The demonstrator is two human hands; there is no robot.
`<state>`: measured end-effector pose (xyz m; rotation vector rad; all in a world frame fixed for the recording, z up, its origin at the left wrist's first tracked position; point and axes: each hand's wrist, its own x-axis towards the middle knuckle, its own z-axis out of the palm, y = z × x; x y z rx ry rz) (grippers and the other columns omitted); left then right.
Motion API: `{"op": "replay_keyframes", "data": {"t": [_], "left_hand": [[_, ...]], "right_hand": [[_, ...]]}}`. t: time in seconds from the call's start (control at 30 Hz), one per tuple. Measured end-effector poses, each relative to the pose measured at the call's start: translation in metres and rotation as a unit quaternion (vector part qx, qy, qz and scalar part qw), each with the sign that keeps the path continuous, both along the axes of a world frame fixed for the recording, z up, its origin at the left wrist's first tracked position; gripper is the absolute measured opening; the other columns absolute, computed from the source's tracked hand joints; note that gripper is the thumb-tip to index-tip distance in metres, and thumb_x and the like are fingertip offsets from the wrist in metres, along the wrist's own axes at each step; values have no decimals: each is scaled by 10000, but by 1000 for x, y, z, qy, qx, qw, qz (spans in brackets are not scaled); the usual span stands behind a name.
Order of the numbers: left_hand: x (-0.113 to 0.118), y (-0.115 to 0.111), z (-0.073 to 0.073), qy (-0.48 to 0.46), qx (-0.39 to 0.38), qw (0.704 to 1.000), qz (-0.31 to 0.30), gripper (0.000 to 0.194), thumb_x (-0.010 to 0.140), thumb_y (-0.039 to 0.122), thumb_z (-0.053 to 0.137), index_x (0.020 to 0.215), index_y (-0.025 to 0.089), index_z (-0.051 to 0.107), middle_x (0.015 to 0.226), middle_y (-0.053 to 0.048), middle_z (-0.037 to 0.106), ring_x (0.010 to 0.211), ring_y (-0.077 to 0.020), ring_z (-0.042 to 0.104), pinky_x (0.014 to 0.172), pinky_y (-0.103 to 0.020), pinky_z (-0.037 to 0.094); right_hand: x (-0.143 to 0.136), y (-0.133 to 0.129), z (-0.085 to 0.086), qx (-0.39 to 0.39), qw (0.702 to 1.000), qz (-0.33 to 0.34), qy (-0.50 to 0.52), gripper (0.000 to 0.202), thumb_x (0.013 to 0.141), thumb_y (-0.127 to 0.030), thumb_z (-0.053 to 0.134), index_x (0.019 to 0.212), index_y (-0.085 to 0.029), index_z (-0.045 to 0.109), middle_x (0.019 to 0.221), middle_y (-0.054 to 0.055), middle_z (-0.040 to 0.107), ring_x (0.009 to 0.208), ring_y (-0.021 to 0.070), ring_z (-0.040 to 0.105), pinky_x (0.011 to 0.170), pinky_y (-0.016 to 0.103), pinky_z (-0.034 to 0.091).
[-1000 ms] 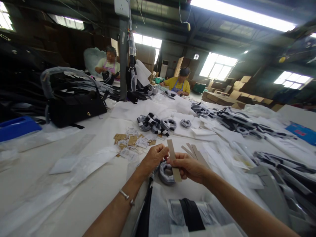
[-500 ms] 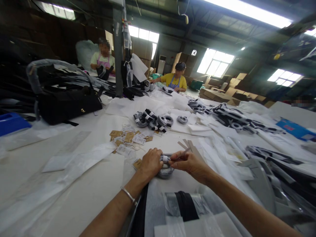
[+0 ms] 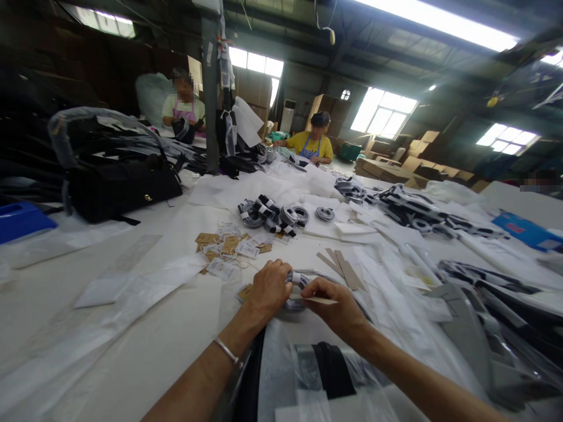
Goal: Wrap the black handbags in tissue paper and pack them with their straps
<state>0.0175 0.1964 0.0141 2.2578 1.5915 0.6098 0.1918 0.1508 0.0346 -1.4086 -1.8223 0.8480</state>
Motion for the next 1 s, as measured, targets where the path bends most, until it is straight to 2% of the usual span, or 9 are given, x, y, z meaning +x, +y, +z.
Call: {"op": "replay_keyframes", "data": {"t": [0.1,0.17,0.33,0.43,0.53,0.6,0.73,0.9,1.0], "left_hand": [[0,0,0,0,-1,1000,9,251,773,150,579,1002,217,657,1042,-71,652,1052,-236,573,900,-322,441],[0,1,1,-2,-3,1000,13,233,778,150,580,989,217,652,1037,-67,648,1036,-226,584,897,-309,440],[1,-1,1,-11,-7,1000,21,196,796,149,555,958,229,631,1036,-51,629,914,-196,629,784,-287,455],[0,-1,0,-21,-8,1000,21,179,805,169,562,958,230,633,1031,-48,630,891,-200,639,754,-290,453],[-2,1,-1,-38,-11,999,20,184,811,189,573,977,223,643,1032,-52,636,921,-208,640,772,-289,455],[-4,4,-1,-50,-14,998,21,200,799,183,581,982,216,653,1027,-56,641,946,-210,637,804,-286,454],[-4,6,-1,-71,-19,997,19,223,781,162,582,982,210,666,1017,-57,644,970,-205,631,849,-276,450],[0,2,0,-86,-20,996,3,234,788,154,561,994,213,658,1037,-60,637,970,-205,624,843,-280,452],[0,1,1,-97,-21,995,1,262,770,131,551,1001,199,656,1033,-72,636,964,-214,623,842,-294,453]], "right_hand": [[-2,0,6,100,992,37,-65,80,799,-213,664,721,-211,647,759,29,637,690,169,569,635,287,433],[-2,2,8,159,976,70,-129,77,802,-163,635,747,-215,648,792,35,635,722,174,568,656,292,422],[-7,13,6,292,905,101,-293,140,847,-128,586,753,-214,643,764,44,641,784,216,548,733,354,386],[-15,19,2,297,899,87,-309,158,797,-63,595,781,-209,653,925,70,678,920,255,560,807,391,402],[-20,21,-2,269,931,42,-244,187,734,-29,626,755,-213,648,1151,79,656,1072,275,551,913,423,418],[-19,20,-4,264,942,15,-205,164,739,-59,652,725,-222,643,1202,76,638,1122,282,540,971,454,413],[-14,24,-6,293,933,22,-208,188,725,-42,656,714,-229,639,1198,74,642,1153,289,532,1044,522,373],[-13,38,-9,297,908,79,-285,278,693,47,589,796,-208,630,1249,107,632,1202,295,535,1101,547,335],[-14,46,-15,299,897,97,-311,291,741,39,531,903,-190,608,1100,114,682,1059,261,615,1053,498,407]]}}
